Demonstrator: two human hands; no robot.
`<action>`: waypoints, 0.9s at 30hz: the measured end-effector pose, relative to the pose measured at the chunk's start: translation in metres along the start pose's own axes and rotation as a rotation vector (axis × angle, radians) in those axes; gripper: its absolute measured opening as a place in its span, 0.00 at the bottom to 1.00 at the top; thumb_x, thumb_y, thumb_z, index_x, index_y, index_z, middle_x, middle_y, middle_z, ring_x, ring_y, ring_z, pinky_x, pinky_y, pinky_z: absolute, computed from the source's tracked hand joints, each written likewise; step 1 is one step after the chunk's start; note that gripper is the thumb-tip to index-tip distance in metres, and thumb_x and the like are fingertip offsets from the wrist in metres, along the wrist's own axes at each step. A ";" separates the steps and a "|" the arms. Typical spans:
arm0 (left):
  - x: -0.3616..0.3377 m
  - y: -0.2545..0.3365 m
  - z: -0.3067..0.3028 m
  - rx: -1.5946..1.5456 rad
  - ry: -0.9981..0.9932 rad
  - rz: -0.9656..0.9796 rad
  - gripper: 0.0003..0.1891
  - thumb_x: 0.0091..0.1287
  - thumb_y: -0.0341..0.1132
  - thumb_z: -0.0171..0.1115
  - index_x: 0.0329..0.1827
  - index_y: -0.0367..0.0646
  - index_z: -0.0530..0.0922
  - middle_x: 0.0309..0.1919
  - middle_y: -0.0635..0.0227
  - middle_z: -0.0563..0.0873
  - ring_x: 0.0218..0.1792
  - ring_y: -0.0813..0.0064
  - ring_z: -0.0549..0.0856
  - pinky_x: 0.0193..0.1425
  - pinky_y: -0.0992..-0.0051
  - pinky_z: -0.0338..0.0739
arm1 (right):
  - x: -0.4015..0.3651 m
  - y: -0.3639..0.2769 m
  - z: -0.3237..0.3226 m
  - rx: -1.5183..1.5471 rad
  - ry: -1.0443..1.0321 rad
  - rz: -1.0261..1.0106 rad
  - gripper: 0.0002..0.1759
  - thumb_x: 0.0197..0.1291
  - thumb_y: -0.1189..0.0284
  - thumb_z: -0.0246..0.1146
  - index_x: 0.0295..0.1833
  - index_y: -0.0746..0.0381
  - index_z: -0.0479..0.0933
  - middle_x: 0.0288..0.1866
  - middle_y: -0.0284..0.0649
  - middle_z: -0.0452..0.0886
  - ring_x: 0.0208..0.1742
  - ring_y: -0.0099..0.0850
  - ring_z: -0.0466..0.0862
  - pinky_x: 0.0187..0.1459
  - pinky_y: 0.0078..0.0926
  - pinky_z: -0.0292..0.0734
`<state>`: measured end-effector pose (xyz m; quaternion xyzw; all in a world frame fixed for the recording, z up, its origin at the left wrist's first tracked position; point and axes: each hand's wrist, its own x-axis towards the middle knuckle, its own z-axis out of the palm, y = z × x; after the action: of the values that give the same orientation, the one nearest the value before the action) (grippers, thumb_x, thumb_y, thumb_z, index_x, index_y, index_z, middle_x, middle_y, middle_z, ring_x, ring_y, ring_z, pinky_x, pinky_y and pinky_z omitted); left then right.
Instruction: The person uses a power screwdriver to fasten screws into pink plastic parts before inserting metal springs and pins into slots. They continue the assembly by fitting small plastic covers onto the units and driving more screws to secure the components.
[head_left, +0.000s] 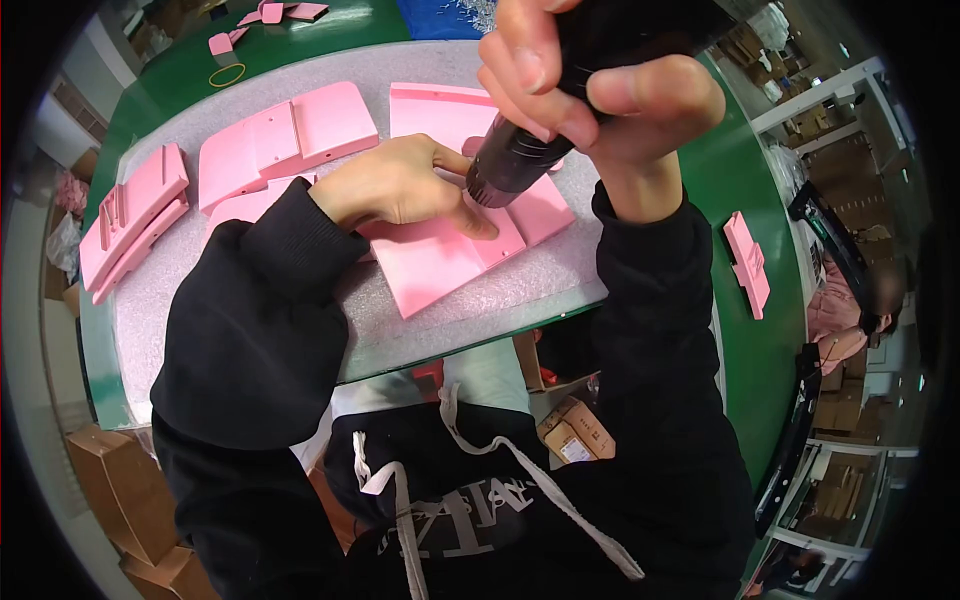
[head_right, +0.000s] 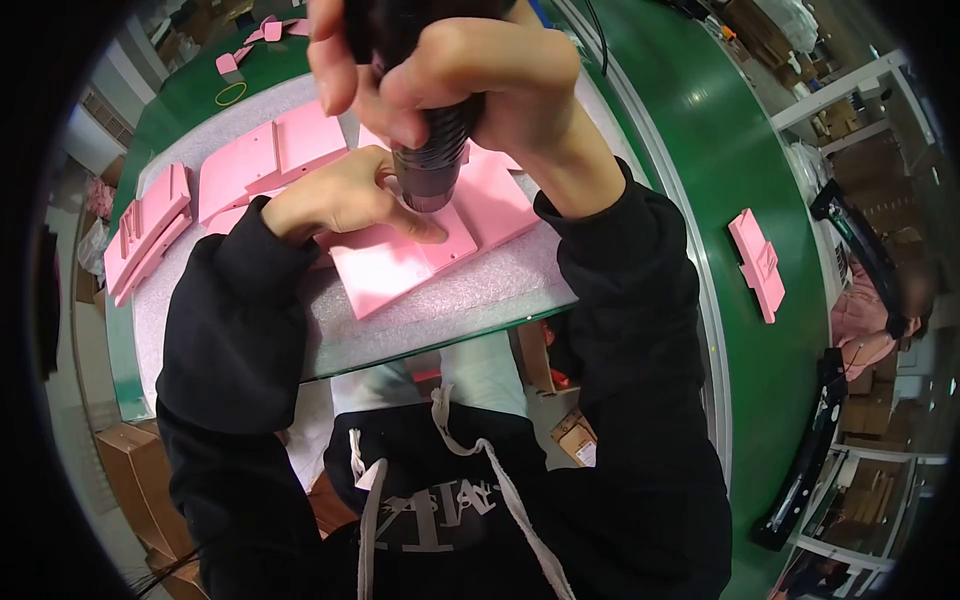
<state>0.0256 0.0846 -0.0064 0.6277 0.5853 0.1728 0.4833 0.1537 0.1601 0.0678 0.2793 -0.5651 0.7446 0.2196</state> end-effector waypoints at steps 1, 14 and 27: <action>-0.003 0.004 0.000 0.014 0.001 -0.029 0.28 0.36 0.48 0.72 0.45 0.51 0.84 0.40 0.58 0.83 0.45 0.64 0.80 0.53 0.71 0.70 | 0.000 -0.001 0.000 0.006 -0.013 0.000 0.25 0.28 0.81 0.62 0.41 0.73 0.67 0.28 0.55 0.76 0.13 0.29 0.70 0.17 0.21 0.66; -0.009 0.001 0.002 0.055 0.113 0.108 0.31 0.42 0.49 0.72 0.52 0.48 0.79 0.42 0.54 0.82 0.45 0.61 0.79 0.52 0.68 0.71 | -0.022 -0.035 -0.014 -0.036 -0.056 -0.115 0.26 0.36 0.79 0.56 0.48 0.66 0.67 0.36 0.47 0.75 0.17 0.29 0.71 0.23 0.25 0.68; -0.020 0.003 0.035 -0.683 0.075 0.535 0.17 0.62 0.27 0.61 0.52 0.29 0.72 0.42 0.63 0.81 0.40 0.79 0.80 0.48 0.77 0.74 | -0.052 -0.006 0.009 -0.325 0.761 -0.010 0.22 0.58 0.60 0.61 0.48 0.66 0.67 0.41 0.43 0.78 0.36 0.30 0.82 0.41 0.26 0.77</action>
<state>0.0499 0.0529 -0.0140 0.5545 0.3284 0.4983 0.5801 0.1980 0.1526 0.0397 -0.0515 -0.5523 0.6948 0.4578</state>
